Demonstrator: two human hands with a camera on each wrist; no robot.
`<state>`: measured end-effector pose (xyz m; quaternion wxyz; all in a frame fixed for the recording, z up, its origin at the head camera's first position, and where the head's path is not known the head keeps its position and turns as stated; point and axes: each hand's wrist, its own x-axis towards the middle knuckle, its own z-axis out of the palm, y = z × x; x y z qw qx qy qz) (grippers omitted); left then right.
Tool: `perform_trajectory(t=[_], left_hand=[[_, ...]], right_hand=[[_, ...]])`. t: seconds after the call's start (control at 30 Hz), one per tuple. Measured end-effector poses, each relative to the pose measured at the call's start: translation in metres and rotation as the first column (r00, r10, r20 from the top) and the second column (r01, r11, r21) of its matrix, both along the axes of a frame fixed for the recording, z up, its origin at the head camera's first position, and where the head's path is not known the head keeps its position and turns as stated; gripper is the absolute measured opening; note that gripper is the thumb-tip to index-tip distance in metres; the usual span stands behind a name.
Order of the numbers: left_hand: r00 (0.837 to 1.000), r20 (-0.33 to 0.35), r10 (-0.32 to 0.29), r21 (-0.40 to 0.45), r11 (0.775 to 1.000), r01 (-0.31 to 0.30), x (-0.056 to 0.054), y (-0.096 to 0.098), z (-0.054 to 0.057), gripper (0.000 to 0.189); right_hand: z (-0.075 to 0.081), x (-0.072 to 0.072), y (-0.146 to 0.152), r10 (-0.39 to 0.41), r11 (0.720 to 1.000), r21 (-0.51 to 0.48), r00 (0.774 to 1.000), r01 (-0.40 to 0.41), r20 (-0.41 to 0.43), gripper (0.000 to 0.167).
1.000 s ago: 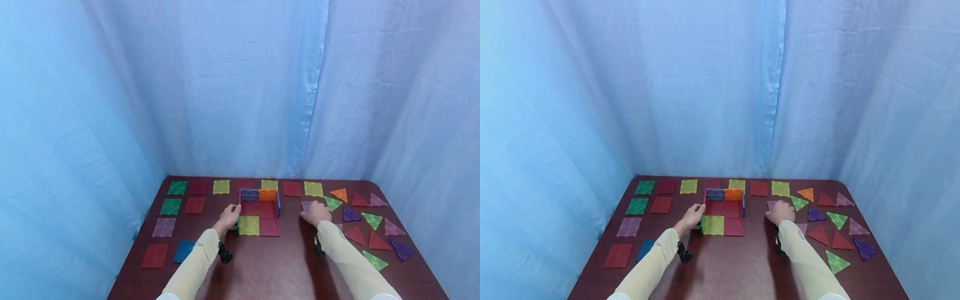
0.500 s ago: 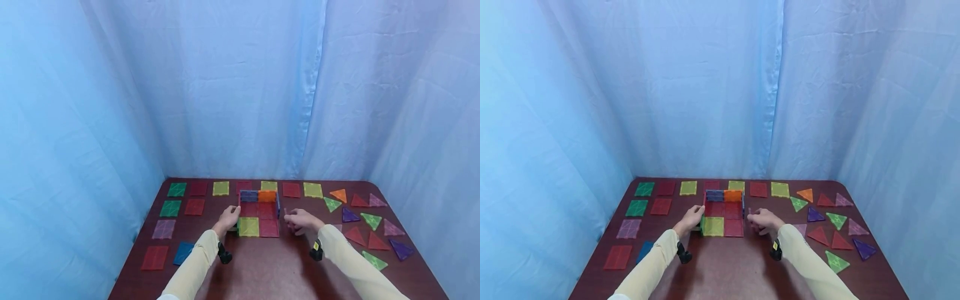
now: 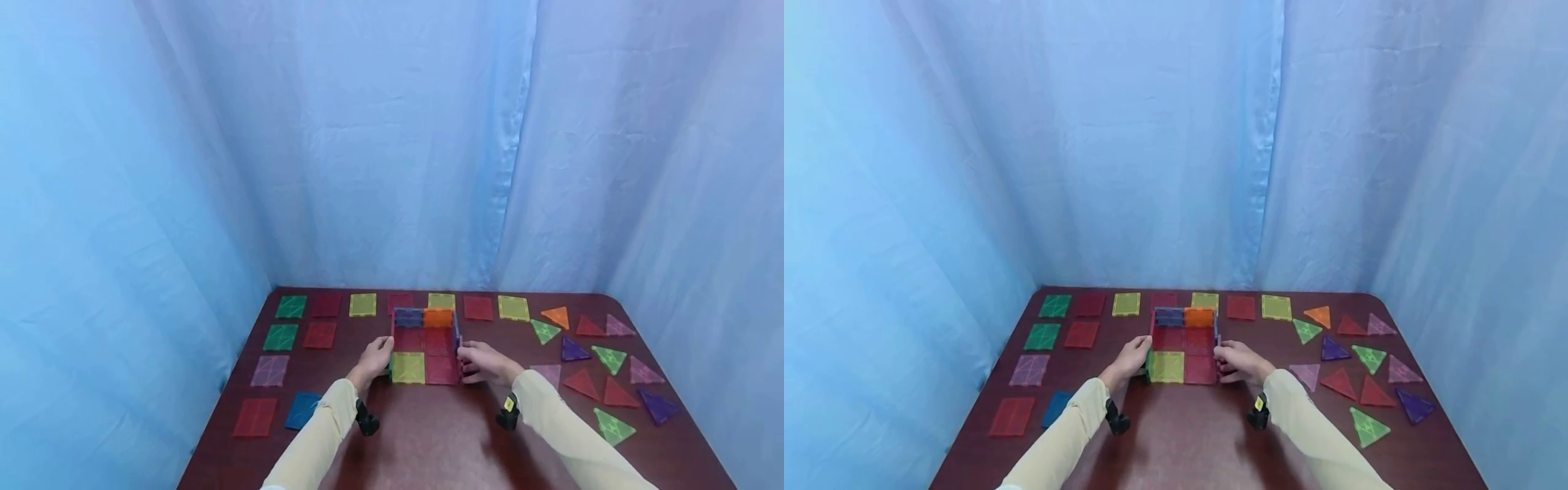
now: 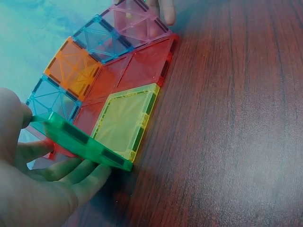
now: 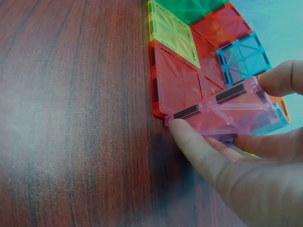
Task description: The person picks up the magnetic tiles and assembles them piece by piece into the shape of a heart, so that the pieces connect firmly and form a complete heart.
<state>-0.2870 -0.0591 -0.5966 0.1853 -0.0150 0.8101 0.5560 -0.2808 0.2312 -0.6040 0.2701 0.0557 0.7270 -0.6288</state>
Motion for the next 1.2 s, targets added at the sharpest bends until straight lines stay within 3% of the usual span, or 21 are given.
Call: perform_trajectory(t=[0.3, 0.6, 1.0, 1.2], left_hand=[[0.999, -0.03, 0.041, -0.011, 0.999, -0.041, -0.002, 0.002, 0.003, 0.058], [0.999, -0.013, 0.031, 0.0, 1.0, -0.031, -0.001, 0.0, 0.0, 0.059], [1.0, 0.0, 0.01, 0.039, 0.999, -0.01, 0.0, 0.0, -0.001, 0.056], [0.998, -0.04, 0.047, 0.056, 0.997, -0.045, -0.001, 0.006, -0.006, 0.055]], right_hand=[[0.004, -0.001, -0.001, -0.001, 0.999, 0.037, 1.0, 0.001, 0.007, 0.068], [0.0, 0.005, -0.002, 0.008, 0.999, 0.045, 1.0, -0.008, -0.004, 0.06], [-0.007, 0.005, -0.005, -0.044, 0.993, 0.106, 0.998, 0.049, -0.046, 0.074], [-0.01, 0.001, -0.004, -0.053, 0.99, 0.13, 0.997, 0.059, -0.051, 0.077]])
